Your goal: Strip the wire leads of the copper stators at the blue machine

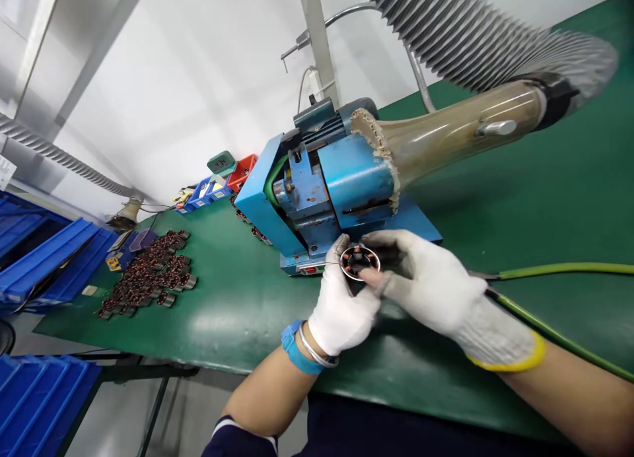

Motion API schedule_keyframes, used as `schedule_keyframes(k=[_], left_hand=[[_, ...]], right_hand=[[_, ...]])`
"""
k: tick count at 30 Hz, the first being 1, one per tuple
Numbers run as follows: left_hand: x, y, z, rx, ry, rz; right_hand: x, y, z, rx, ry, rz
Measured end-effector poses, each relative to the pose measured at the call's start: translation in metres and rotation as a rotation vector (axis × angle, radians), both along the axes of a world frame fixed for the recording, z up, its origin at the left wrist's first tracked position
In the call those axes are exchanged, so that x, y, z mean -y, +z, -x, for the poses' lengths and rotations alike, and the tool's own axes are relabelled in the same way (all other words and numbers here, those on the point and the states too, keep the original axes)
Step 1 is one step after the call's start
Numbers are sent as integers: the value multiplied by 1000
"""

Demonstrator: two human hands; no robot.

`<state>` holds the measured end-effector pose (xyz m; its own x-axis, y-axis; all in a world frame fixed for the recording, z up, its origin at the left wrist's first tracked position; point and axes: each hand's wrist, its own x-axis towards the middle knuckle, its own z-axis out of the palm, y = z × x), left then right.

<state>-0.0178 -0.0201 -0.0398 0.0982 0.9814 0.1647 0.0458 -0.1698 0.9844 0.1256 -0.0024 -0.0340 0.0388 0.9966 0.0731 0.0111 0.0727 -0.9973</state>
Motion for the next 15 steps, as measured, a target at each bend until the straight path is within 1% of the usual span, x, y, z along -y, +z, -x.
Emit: schedule_keyframes(k=[2, 5, 7, 10, 12, 15], left_hand=[[-3, 1, -2, 73, 19, 29], [-9, 9, -8, 47, 128, 57], [-13, 16, -13, -3, 177, 70], [-21, 27, -19, -39, 204, 60], [-26, 31, -22, -56, 222, 40], [-33, 34, -24, -86, 241, -7]], right_hand=[[4, -5, 5, 8, 18, -33], [1, -7, 6, -41, 38, -44], [-5, -3, 4, -68, 61, -42], [-14, 9, 0, -56, 46, -69], [-19, 15, 0, -59, 30, -101], [-24, 20, 1, -67, 14, -140]])
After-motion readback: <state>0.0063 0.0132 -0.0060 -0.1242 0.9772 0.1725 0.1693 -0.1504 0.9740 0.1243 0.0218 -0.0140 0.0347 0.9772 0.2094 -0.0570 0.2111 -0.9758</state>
